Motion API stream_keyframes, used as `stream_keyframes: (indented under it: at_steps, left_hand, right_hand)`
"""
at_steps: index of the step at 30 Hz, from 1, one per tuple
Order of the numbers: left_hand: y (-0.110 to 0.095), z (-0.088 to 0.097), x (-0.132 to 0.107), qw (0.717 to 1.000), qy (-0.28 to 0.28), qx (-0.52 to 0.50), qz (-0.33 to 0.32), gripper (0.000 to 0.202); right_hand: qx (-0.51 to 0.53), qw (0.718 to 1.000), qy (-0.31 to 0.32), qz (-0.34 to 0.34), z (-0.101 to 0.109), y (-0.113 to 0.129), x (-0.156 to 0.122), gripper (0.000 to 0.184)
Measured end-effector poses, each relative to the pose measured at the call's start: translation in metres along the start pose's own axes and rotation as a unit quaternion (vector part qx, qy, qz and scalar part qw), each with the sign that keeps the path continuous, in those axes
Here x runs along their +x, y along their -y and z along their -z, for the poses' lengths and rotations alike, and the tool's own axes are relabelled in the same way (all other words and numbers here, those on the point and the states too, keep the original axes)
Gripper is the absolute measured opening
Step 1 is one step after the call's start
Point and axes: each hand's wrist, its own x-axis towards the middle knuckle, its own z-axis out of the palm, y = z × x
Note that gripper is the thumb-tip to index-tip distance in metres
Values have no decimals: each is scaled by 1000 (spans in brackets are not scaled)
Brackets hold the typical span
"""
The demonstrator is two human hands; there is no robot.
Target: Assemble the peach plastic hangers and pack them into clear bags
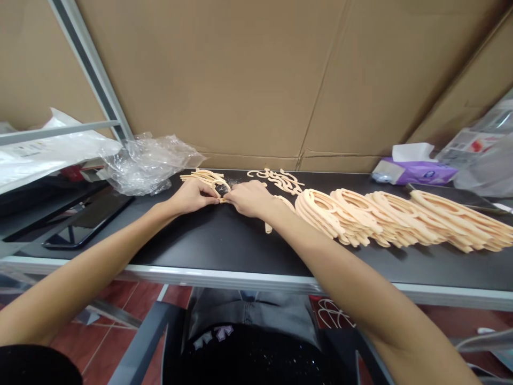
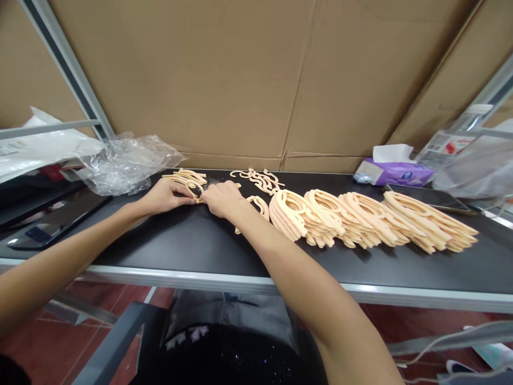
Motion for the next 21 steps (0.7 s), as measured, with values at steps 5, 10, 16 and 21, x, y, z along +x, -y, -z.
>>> stream_keyframes:
  at_steps: [5,10,16,21]
  left_hand:
    - [-2,0,1,1000,4,-14,-8,13]
    - [-5,0,0,999,3,-37,-3,12]
    - [-6,1,0,1000,4,-9,3,16]
    - [-7,3,1,996,-34,-54,55,19]
  right_hand:
    - [6,1000,-11,2,-4,-2,2,34]
    - [6,1000,-12,3,-5,-2,5,33]
    - [19,999,-33,3,-9,-4,5,35]
    - [63,997,-43,-8,-17,-7,8,38]
